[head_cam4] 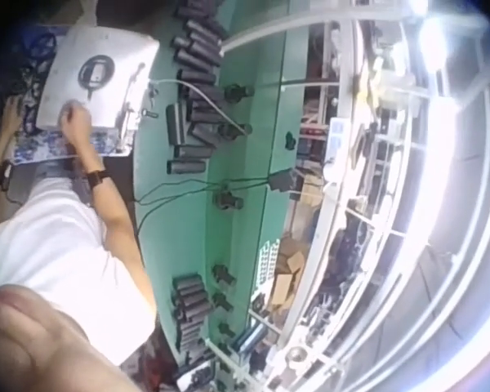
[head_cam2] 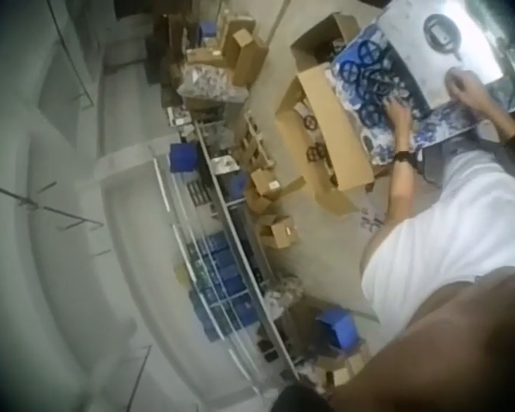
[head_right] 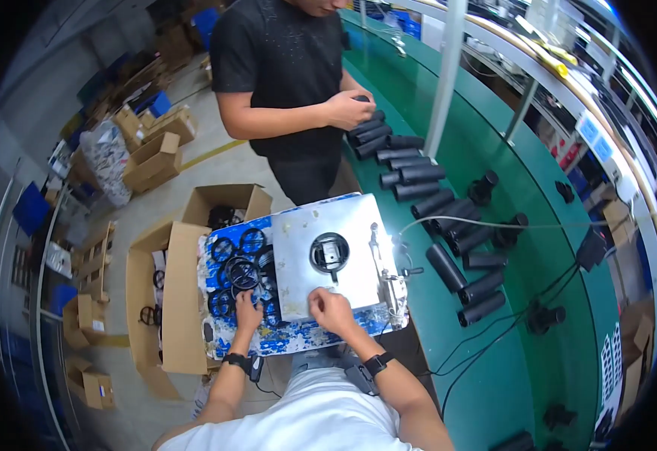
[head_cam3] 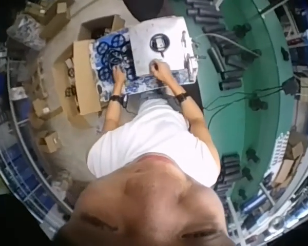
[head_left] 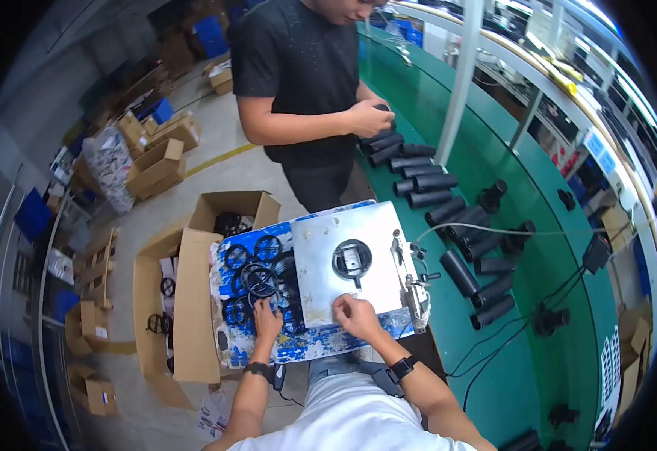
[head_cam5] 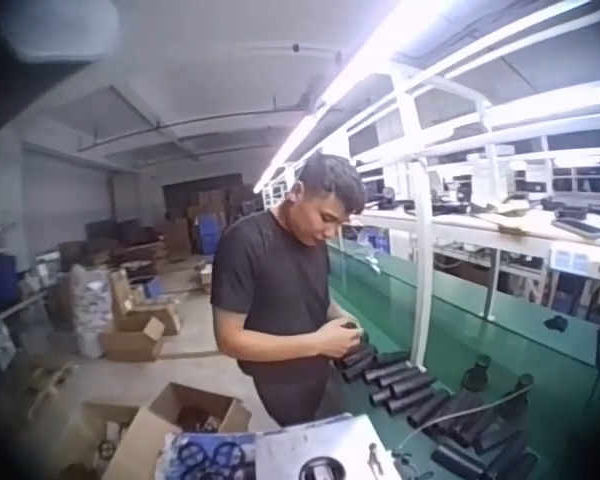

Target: The person picks up a fan guard from a box, places it onto a metal fixture, and presses it down. They then remove the fan guard from the fixture and place it onto a blue and white table.

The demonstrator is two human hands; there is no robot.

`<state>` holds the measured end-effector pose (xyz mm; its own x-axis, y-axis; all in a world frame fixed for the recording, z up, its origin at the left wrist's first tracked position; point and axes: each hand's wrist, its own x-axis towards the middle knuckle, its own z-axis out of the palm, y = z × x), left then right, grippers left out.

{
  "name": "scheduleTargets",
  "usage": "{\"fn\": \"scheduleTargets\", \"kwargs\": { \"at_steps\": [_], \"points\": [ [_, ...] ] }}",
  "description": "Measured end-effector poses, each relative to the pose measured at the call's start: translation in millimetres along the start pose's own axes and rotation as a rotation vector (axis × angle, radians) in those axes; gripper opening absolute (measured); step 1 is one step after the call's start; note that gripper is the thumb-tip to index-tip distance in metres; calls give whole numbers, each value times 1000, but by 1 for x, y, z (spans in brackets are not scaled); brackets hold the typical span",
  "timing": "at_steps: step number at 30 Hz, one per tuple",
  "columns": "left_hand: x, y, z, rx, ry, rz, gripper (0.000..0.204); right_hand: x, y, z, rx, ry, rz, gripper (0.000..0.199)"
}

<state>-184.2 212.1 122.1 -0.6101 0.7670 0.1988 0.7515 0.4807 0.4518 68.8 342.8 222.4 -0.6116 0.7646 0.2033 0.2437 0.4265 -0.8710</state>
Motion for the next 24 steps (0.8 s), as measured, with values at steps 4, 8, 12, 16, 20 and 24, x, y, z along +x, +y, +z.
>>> {"fn": "scheduleTargets", "kwargs": {
  "at_steps": [4,8,12,16,20,24],
  "points": [
    [-1,21,6,81,-154,-101,52,-4,11,-2,-24,-20,33,10],
    [-4,16,3,73,-104,-125,52,-7,4,0,-6,-7,-24,12],
    [-10,24,-20,14,-41,-110,48,-7,5,-5,24,-7,-13,12],
    [-29,21,-43,-93,96,-125,39,-9,-1,-8,68,-16,15,13],
    [-56,15,-74,-146,30,-219,29,-14,-7,-6,62,-77,28,13],
    [-72,40,-121,-361,-37,-282,24,-24,-16,-2,209,-294,94,18]
  ]
}}
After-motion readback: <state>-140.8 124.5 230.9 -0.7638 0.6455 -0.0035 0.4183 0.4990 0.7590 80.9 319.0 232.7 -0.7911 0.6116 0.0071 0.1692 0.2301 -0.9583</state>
